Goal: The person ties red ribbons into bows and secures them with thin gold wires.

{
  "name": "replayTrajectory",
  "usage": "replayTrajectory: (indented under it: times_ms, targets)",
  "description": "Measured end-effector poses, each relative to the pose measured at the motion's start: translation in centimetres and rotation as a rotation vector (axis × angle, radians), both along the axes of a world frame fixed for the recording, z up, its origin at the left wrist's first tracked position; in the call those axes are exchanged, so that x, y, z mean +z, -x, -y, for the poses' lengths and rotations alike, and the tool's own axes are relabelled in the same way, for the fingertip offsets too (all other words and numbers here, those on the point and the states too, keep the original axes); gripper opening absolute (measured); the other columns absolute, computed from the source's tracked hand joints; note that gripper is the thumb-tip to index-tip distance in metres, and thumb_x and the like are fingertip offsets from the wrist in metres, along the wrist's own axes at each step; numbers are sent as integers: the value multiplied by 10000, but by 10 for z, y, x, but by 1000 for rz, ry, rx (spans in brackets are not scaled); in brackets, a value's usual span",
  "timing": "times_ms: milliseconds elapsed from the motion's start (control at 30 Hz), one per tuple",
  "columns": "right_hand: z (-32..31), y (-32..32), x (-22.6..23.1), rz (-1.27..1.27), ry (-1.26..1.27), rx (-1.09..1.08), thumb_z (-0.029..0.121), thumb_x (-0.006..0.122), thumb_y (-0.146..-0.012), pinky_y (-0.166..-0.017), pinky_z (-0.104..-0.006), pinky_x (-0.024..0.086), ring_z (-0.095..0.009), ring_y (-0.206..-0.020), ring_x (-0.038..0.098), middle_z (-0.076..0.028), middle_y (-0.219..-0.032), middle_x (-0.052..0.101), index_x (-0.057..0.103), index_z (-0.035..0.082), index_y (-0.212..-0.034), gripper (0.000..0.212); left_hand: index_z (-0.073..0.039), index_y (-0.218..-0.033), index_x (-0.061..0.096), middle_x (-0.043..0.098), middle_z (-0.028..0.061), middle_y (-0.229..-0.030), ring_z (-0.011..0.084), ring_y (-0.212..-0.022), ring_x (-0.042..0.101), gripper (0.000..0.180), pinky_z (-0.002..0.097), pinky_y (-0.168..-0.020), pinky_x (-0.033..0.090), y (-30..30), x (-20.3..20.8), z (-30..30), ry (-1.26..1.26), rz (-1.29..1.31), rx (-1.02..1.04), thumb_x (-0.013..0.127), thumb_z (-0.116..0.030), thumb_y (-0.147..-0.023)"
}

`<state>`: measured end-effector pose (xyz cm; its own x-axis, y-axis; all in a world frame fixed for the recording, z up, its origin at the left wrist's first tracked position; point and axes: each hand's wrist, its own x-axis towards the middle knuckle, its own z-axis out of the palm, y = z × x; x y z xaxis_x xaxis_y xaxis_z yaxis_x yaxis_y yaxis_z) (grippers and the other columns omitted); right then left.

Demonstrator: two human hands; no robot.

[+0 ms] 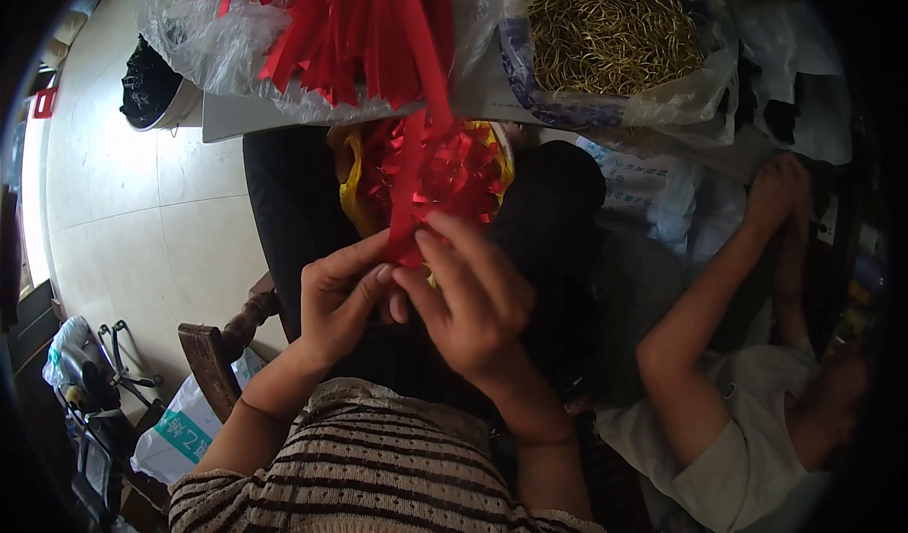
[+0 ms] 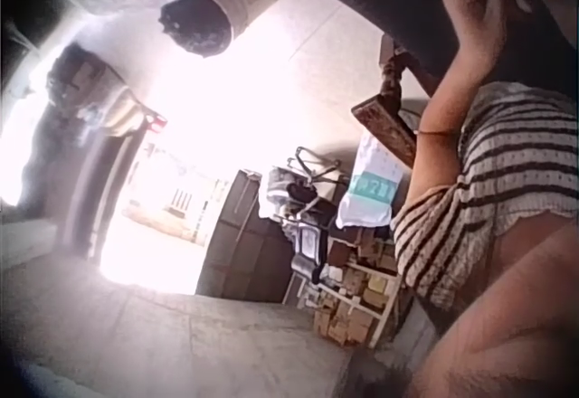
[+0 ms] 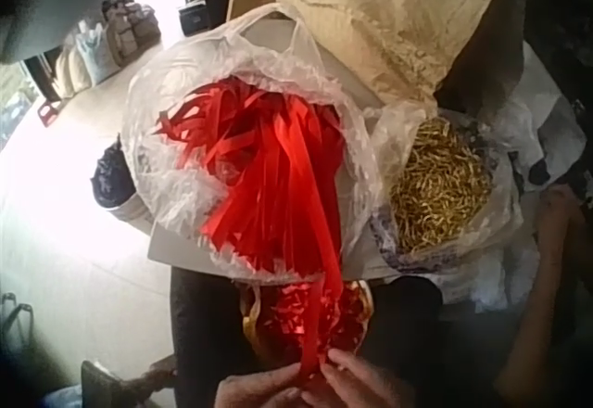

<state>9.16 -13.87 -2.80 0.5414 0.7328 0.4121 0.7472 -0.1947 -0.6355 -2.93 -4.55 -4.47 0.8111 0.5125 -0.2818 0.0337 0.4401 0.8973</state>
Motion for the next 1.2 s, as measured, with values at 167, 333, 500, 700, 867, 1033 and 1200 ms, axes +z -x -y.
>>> replayTrajectory:
  times_ms: [167,333,500,700,867,1033,1200]
  targets:
    - [0,0,-4,-737,10,111,47,723,-731,-709,-284,530,-238,-839,660,-143,-990,650,633,-57,-947,256,-20,-1288,475,654,89,-861,90,-646,608,419,213,-553,508,-2,4,1,-69,29,61,490,67,-879]
    - [5,-12,-3,-839,8,268,22,695,-731,-769,-318,499,-225,-889,638,-119,-954,655,660,-23,-871,151,-26,-1252,477,636,45,-738,85,-650,615,383,205,-529,459,2,5,-11,-507,-216,38,522,19,-874]
    - [13,-4,8,306,158,262,38,699,-680,-818,-376,442,-200,-953,586,-63,-901,629,684,59,-842,164,-11,-1254,421,562,20,-765,57,-734,547,494,209,-697,452,2,4,-13,147,22,-75,614,48,-802]
    - [20,-8,5,-326,96,276,-40,696,-679,-600,-277,490,-172,-761,621,-68,-849,587,671,31,-870,205,17,-1019,602,578,38,-806,66,-724,569,264,215,-635,472,9,-7,-19,114,41,-245,659,59,-765]
    - [15,-7,6,-485,111,347,-78,662,-722,-555,-257,510,-161,-653,622,-90,-842,599,640,4,-887,185,37,-834,650,592,41,-776,67,-643,577,58,209,-549,463,6,1,-20,-337,-93,-250,660,40,-776]
    - [18,-16,11,-850,187,350,-35,647,-747,-554,-233,470,-155,-657,600,-94,-844,612,648,-9,-865,121,33,-808,638,609,27,-751,66,-662,578,51,208,-565,451,6,-4,-23,4,66,-273,670,4,-781]
    - [-8,-35,18,-533,2,582,12,667,-731,-595,-271,471,-181,-712,591,-83,-828,619,677,6,-838,108,9,-847,652,624,17,-772,67,-675,570,60,214,-620,455,8,-5,-22,358,93,-324,662,20,-789]
